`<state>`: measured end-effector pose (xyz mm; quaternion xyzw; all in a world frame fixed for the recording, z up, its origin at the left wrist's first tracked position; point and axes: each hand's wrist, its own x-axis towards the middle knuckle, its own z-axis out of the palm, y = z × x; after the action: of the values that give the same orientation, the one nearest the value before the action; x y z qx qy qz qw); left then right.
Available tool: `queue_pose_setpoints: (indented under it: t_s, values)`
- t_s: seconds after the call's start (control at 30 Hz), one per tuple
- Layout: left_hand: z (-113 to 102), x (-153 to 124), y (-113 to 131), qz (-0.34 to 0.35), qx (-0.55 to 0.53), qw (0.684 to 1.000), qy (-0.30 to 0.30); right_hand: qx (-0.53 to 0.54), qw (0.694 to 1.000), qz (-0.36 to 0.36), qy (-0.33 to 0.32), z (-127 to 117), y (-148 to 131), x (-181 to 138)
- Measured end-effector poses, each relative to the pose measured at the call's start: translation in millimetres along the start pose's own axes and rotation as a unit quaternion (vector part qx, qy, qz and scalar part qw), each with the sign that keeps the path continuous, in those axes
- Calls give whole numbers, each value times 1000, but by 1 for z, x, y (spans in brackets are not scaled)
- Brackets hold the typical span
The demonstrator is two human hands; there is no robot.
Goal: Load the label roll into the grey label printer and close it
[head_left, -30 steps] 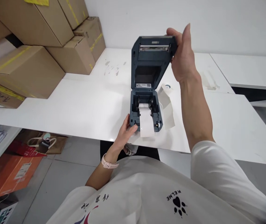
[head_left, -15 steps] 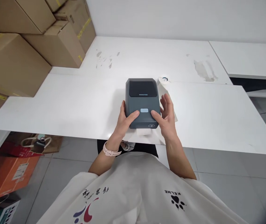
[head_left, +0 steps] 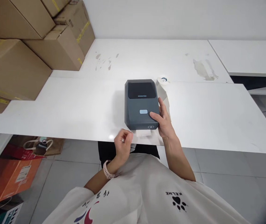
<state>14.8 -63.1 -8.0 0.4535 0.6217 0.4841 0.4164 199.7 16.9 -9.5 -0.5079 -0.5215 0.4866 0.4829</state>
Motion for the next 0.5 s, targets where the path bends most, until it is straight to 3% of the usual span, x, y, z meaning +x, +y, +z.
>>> queue_pose_setpoints:
  t_s: [0.1,0.17,0.27,0.4,0.5]
  values:
    - [6,-5,1,-122,-77,973,-179,12,1000,8,8,1,1,1]
    - [9,1,9,-167,-119,954,-217,-4,1000,-1,4,1,-1,3]
    - [9,9,17,-147,-126,956,-220,-75,996,-42,-5,0,-10,8]
    - [-4,6,11,-98,-74,967,-221,-182,978,-100,-20,1,-27,16]
    - [-14,8,4,-12,-42,996,-71,-216,969,-118,-19,1,-33,22]
